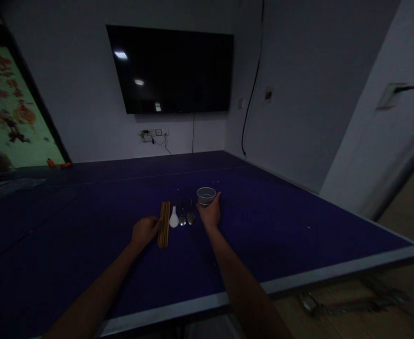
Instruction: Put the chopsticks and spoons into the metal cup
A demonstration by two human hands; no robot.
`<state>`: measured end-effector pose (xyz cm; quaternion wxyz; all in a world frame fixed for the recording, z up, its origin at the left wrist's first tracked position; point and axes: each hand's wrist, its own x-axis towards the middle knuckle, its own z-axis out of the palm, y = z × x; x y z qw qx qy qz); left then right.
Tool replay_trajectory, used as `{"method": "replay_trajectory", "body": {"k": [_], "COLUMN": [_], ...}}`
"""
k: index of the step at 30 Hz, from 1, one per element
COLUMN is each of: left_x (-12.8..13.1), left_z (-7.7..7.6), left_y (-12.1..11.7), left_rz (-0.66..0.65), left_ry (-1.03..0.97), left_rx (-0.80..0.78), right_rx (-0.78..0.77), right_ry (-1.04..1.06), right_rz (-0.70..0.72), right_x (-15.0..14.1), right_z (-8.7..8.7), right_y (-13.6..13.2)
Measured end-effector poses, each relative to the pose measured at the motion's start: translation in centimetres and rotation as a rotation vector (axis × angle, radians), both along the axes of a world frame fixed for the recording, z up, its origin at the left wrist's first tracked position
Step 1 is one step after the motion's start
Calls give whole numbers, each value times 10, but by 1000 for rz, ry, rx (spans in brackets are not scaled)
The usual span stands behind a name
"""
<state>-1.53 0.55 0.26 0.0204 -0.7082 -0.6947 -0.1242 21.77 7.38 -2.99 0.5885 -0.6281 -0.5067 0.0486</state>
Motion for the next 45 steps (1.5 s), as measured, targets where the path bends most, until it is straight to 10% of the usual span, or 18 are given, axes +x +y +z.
{"method": "replay_trajectory", "body": {"k": [11, 22, 45], "left_x": [5, 9, 5], "left_z": [-5, -8, -2], "left_y": [2, 15, 8], "left_rz": [68, 186, 113], "left_ry": [-121, -169, -63], "left_rx": [79, 126, 36], "right_rx": [254, 271, 75], "right_ry": [-136, -492, -559], "right_rz": [-232, 300, 285], "right_x": [-6, -33, -36], "right_z": [37, 32, 32], "right_y": [-28, -47, -51]}}
